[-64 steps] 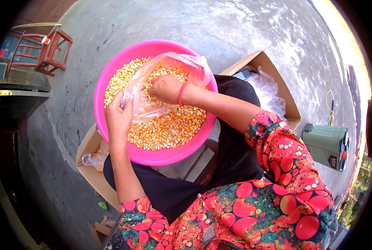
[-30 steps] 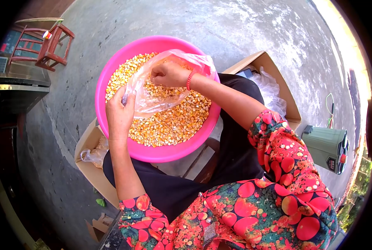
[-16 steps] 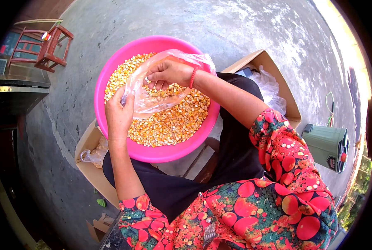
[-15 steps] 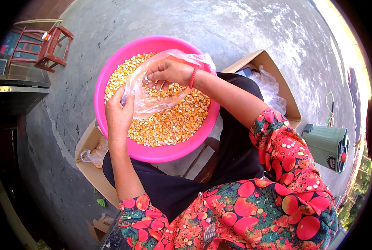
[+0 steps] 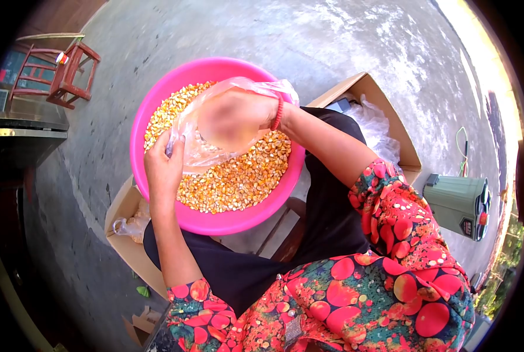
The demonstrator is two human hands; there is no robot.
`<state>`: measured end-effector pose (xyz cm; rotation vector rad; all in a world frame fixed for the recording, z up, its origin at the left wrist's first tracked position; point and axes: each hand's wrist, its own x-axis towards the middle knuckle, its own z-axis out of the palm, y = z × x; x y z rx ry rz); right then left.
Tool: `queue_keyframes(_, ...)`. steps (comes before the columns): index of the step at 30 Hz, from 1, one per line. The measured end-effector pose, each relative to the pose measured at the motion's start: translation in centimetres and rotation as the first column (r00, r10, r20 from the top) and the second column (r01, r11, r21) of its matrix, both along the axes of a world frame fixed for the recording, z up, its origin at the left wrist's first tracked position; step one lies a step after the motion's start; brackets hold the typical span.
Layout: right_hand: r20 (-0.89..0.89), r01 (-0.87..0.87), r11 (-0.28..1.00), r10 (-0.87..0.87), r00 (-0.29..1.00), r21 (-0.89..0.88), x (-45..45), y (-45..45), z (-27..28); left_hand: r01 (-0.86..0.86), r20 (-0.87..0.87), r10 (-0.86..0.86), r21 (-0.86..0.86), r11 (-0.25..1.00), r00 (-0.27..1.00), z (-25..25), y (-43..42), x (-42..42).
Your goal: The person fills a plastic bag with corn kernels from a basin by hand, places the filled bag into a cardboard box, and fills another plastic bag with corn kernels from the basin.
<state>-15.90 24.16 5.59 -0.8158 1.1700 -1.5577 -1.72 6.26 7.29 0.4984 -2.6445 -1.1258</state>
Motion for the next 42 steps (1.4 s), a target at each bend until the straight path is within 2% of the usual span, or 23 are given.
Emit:
queue_keyframes(2,0.403,0.272,0.926,-0.152,0.903,-0.260,-0.5,0.1,2.6,0.001,-0.025,-0.002,-0.006,1.000,1.000,-0.3,-0.1,0.0)
queue_keyframes(5,0.350,0.442,0.874,-0.357,0.866,-0.203,-2.4,0.6,1.7,0.008,-0.061,-0.008,0.009,1.000,0.998,-0.4,0.1,0.0)
queue_keyframes(9,0.149,-0.109,0.989,0.123,0.981,-0.101,1.0,1.0,2.4,0.006,-0.036,-0.007,-0.008,1.000,0.999,-0.5,0.2,-0.2)
queue_keyframes(12,-0.026,-0.588,0.802,0.593,0.805,0.103,3.3,-0.1,2.1,0.001,-0.033,0.000,0.033,0.999,0.999,-0.3,0.4,-0.2)
queue_keyframes(13,-0.026,-0.586,0.804,0.591,0.806,0.102,4.0,-0.4,1.4,0.012,-0.032,-0.011,0.022,1.000,0.999,-0.5,0.3,-0.2)
queue_keyframes(15,-0.138,-0.633,0.709,0.693,0.708,0.310,5.4,-0.9,-0.3,0.024,-0.031,-0.023,0.011,1.000,0.999,-0.4,0.2,-0.2)
queue_keyframes(16,-0.137,-0.632,0.710,0.692,0.709,0.310,6.2,-1.2,-2.1,0.021,-0.013,-0.021,0.013,1.000,1.000,-0.3,0.2,-0.2)
queue_keyframes(17,-0.501,-0.497,0.836,0.540,0.676,0.231,7.0,-1.5,-4.2,0.018,0.004,-0.018,0.015,1.000,1.000,-0.3,0.2,-0.2)
queue_keyframes(18,-0.785,-0.383,0.920,0.301,0.542,0.089,7.7,-1.6,-4.3,0.018,0.006,-0.018,0.015,1.000,1.000,-0.3,0.2,-0.2)
queue_keyframes(19,-0.831,-0.285,0.939,0.311,0.462,0.193,8.4,-1.4,-4.3,0.022,0.010,-0.022,0.007,1.000,1.000,-0.4,0.1,-0.3)
queue_keyframes(20,-0.830,-0.285,0.939,0.311,0.464,0.193,9.0,-1.5,-4.5,0.027,0.013,-0.027,-0.001,1.000,1.000,-0.4,0.0,-0.3)
queue_keyframes(22,-0.951,-0.092,0.986,0.161,0.263,0.142,9.8,-2.1,-5.7,0.043,-0.004,-0.043,-0.006,0.999,0.999,-0.3,0.2,-0.3)
queue_keyframes(23,-0.991,-0.046,0.997,-0.061,0.117,-0.067,10.0,-2.8,-8.3,0.057,-0.022,-0.057,-0.011,0.998,0.998,-0.3,0.3,-0.3)
queue_keyframes(26,-0.963,-0.019,0.965,-0.261,0.070,-0.263,10.0,-3.1,-10.1,0.066,-0.008,-0.066,0.027,0.997,0.998,-0.6,0.0,-0.2)
queue_keyframes(27,-0.963,-0.020,0.965,-0.260,0.068,-0.262,10.0,-2.9,-9.4,0.065,-0.011,-0.065,0.028,0.997,0.998,-0.5,0.0,-0.2)
queue_keyframes(29,-0.968,-0.121,0.969,0.230,0.102,0.217,10.0,-2.3,-7.3,0.070,0.026,-0.072,0.070,0.995,0.997,-0.4,-0.1,0.0)
queue_keyframes(30,-0.968,-0.125,0.968,0.230,0.101,0.217,10.1,-2.2,-7.4,0.066,0.025,-0.068,0.069,0.995,0.997,-0.5,-0.3,0.1)
queue_keyframes(32,-0.978,-0.188,0.960,0.195,-0.074,0.206,10.3,-1.9,-7.8,0.090,0.028,-0.092,0.057,0.994,0.995,-0.9,-0.6,0.2)
queue_keyframes(33,-0.978,-0.189,0.960,0.195,-0.073,0.205,10.4,-1.9,-8.2,0.089,0.028,-0.091,0.057,0.994,0.995,-0.9,-0.6,0.3)
queue_keyframes(35,-0.927,-0.234,0.911,0.366,0.082,0.339,10.4,-2.1,-8.8,0.092,0.115,-0.109,0.142,0.986,0.987,-0.8,-0.7,0.4)
queue_keyframes(39,-0.897,-0.206,0.894,0.426,0.118,0.397,10.5,-2.2,-8.4,0.100,0.177,-0.126,0.146,0.984,0.976,-0.4,-0.6,0.5)
queue_keyframes(41,-0.848,-0.178,0.949,0.313,0.428,0.261,10.4,-2.3,-8.4,0.072,0.214,-0.092,0.100,0.992,0.973,-1.0,-1.1,0.6)
queue_keyframes(42,-0.847,-0.182,0.949,0.313,0.429,0.259,10.2,-2.4,-8.1,0.068,0.216,-0.088,0.099,0.993,0.972,-1.1,-1.2,0.6)
